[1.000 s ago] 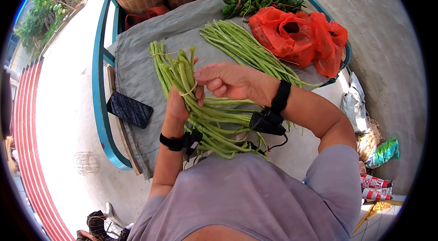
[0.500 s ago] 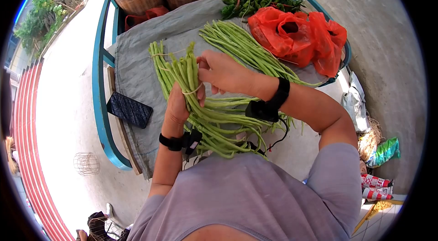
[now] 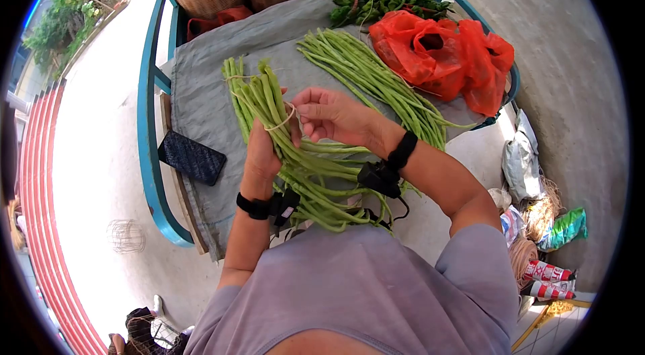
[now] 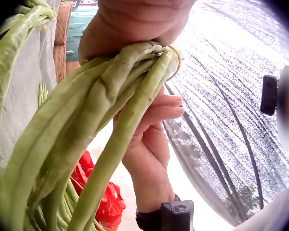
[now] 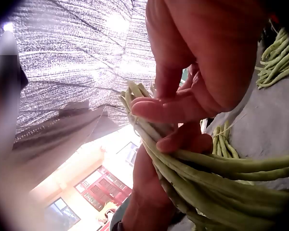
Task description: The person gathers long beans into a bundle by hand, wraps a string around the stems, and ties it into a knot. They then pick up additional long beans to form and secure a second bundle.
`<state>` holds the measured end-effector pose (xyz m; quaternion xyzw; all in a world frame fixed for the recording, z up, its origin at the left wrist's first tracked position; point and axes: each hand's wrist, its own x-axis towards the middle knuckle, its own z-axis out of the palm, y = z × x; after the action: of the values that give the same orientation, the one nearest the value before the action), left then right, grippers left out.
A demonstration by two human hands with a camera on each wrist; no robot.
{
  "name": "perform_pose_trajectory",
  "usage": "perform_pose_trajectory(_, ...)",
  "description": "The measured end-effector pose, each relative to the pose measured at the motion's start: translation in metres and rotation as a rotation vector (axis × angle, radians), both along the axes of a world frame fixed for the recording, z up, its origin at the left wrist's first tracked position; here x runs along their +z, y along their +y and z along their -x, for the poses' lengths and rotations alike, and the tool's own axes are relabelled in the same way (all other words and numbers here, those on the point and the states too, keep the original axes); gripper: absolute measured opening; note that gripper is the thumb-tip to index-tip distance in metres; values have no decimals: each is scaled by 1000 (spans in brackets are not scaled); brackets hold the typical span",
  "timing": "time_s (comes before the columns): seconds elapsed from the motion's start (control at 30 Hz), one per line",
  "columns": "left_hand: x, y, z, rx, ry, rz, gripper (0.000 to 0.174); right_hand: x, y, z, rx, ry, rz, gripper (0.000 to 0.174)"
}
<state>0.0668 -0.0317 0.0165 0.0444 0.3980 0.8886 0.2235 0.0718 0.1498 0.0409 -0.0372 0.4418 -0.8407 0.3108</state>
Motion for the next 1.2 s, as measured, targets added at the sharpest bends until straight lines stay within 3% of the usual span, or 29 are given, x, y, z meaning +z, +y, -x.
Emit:
perform_pose_trajectory(0.2,9,5,-2,138,-46,97,33,17,1,-4,-87,5,-8,14)
perform_pose_trajectory(0.4,-15,14,13,394,-195,39,26,20,-5,-15,-130,41,-81,14)
perform_pose_trajectory(0.5,-16,11,19,389,-147,-34,23,25,-14,-19,-127,151,-150,13)
perform_pose_trajectory(0.6,-10,11,23,391,-304,-50,23,23,-24,-22,-119,278,-246,12)
perform_pose_trajectory(0.77,-27,18,31,439,-349,-136,29,13,-41,-18,-115,376,-357,10)
perform_pose_trajectory(0.87,-31,18,41,459,-327,-137,31,12,-36,-13,-124,396,-584,21)
perform_pose_trajectory(0.97,-28,15,48,419,-383,-121,32,4,-19,-7,-350,768,-1010,44)
perform_pose_trajectory(1.0,-27,16,52,441,-392,-106,32,-5,-8,-4,-302,861,-1030,76)
perform_pose_trajectory(1.13,-46,15,74,436,-538,-199,37,-23,0,-22,26,757,-1192,114)
perform_pose_trajectory(1.2,-58,17,87,417,-618,-267,39,-42,-4,-30,8,715,-1287,106)
